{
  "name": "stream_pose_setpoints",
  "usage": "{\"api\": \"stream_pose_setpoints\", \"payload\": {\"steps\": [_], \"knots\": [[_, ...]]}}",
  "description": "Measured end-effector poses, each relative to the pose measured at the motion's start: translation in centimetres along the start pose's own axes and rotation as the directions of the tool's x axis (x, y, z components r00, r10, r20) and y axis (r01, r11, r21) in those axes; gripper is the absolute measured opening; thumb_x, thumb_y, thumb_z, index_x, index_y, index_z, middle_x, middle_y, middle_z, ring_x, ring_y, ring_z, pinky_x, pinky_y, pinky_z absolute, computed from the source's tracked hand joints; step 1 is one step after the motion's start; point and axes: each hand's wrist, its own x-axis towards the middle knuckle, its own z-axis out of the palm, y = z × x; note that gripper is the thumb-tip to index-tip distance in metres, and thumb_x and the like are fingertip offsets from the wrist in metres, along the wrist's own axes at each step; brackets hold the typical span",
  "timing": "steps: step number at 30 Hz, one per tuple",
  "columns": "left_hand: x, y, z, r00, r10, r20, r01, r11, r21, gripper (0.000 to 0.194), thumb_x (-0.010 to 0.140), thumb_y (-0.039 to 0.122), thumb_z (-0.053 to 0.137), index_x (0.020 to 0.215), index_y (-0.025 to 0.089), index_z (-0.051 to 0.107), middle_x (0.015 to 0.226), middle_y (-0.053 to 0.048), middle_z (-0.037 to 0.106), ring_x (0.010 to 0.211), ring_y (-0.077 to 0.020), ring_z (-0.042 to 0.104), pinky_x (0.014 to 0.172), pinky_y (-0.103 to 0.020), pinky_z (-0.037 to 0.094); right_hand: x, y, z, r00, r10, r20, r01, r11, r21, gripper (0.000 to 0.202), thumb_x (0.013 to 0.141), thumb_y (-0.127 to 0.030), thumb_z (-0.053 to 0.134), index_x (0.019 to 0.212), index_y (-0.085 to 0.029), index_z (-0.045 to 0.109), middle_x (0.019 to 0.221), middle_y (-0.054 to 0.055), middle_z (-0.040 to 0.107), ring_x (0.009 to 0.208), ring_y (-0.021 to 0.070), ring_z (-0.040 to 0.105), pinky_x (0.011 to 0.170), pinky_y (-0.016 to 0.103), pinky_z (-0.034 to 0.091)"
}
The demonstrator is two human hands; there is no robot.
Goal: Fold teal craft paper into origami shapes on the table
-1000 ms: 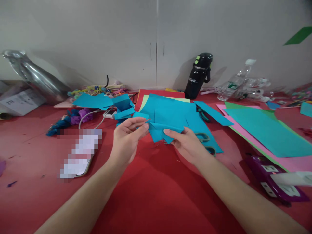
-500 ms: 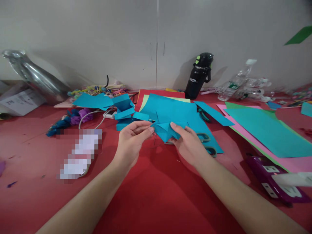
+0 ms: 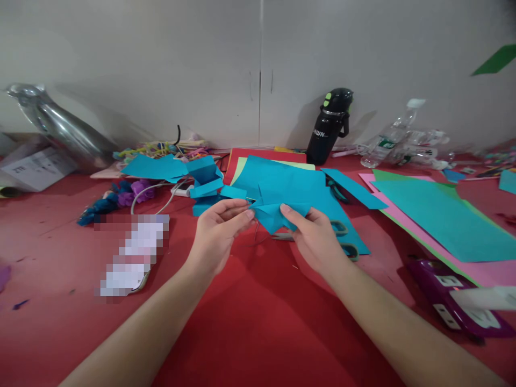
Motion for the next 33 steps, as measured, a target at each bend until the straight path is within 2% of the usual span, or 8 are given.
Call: {"api": "stream_pose_setpoints", "payload": {"steps": [5, 9, 16, 21, 25, 29, 33], "knots": [[-0.1, 0.0, 0.1, 1.000, -0.009, -0.002, 0.009, 1.000, 0.001, 0.030, 0.069, 0.025, 0.089, 0.093, 0.015, 0.074, 0.083, -0.004, 0.077, 0.079, -0.0159, 0.074, 0.080, -0.027, 0.061, -0.1, 0.2, -0.1, 0.999, -0.045, -0.019, 0.044, 0.997, -0.058, 0.018, 0.076, -0.038, 0.083, 0.083, -0.025, 0.073, 0.096, 0.002, 0.075, 0.090, 0.0204, 0.067, 0.096, 0.045, 0.052], [-0.1, 0.1, 0.1, 1.000, -0.008, -0.013, 0.008, 1.000, 0.011, 0.028, 0.069, 0.026, 0.089, 0.090, 0.015, 0.075, 0.081, -0.004, 0.077, 0.079, -0.0158, 0.074, 0.082, -0.028, 0.062, -0.1, 0.2, -0.1, 0.996, -0.082, -0.020, 0.080, 0.992, -0.100, 0.017, 0.077, -0.040, 0.081, 0.082, -0.025, 0.073, 0.096, 0.002, 0.075, 0.090, 0.0211, 0.067, 0.092, 0.044, 0.052], [0.1, 0.2, -0.2, 1.000, -0.024, 0.000, 0.024, 0.998, 0.055, 0.027, 0.070, 0.027, 0.088, 0.090, 0.015, 0.075, 0.080, -0.005, 0.076, 0.080, -0.0180, 0.074, 0.082, -0.031, 0.062, -0.1, 0.1, -0.2, 0.997, -0.074, -0.022, 0.071, 0.989, -0.133, 0.022, 0.074, -0.043, 0.082, 0.083, -0.026, 0.072, 0.090, 0.002, 0.074, 0.088, 0.0224, 0.066, 0.084, 0.043, 0.053], [0.2, 0.4, -0.6, 0.978, -0.157, 0.134, 0.141, 0.983, 0.120, 0.029, 0.071, 0.025, 0.087, 0.096, 0.017, 0.076, 0.089, -0.007, 0.077, 0.079, -0.0188, 0.075, 0.076, -0.030, 0.064, 0.4, 0.0, -1.1, 0.999, -0.043, -0.015, 0.041, 0.993, -0.112, 0.022, 0.072, -0.038, 0.085, 0.079, -0.024, 0.069, 0.085, 0.000, 0.072, 0.076, 0.0191, 0.063, 0.074, 0.039, 0.054], [0.4, 0.4, -1.0, 0.940, -0.270, 0.209, 0.227, 0.951, 0.208, 0.031, 0.072, 0.023, 0.085, 0.101, 0.016, 0.075, 0.092, -0.011, 0.077, 0.080, -0.0225, 0.077, 0.075, -0.032, 0.064, 0.8, -0.2, -1.8, 0.996, 0.046, 0.075, -0.034, 0.987, -0.157, 0.020, 0.074, -0.039, 0.083, 0.080, -0.024, 0.071, 0.087, 0.002, 0.073, 0.079, 0.0212, 0.066, 0.075, 0.041, 0.055], [0.7, 0.3, -1.3, 0.938, -0.258, 0.230, 0.199, 0.947, 0.252, 0.026, 0.071, 0.021, 0.084, 0.094, 0.016, 0.075, 0.089, -0.009, 0.076, 0.075, -0.0229, 0.076, 0.075, -0.034, 0.064, 0.9, -0.3, -2.2, 0.990, 0.060, 0.129, -0.026, 0.969, -0.247, 0.024, 0.075, -0.043, 0.082, 0.085, -0.023, 0.073, 0.093, 0.005, 0.075, 0.084, 0.0240, 0.068, 0.080, 0.044, 0.055], [1.0, 0.2, -1.8, 0.944, -0.227, 0.239, 0.151, 0.942, 0.299, 0.024, 0.070, 0.022, 0.083, 0.092, 0.017, 0.075, 0.084, -0.009, 0.076, 0.073, -0.0229, 0.075, 0.075, -0.036, 0.062, 0.9, -0.4, -2.1, 0.986, 0.064, 0.153, -0.022, 0.965, -0.263, 0.025, 0.074, -0.043, 0.083, 0.076, -0.022, 0.070, 0.087, 0.004, 0.074, 0.081, 0.0219, 0.067, 0.082, 0.044, 0.055]]}}
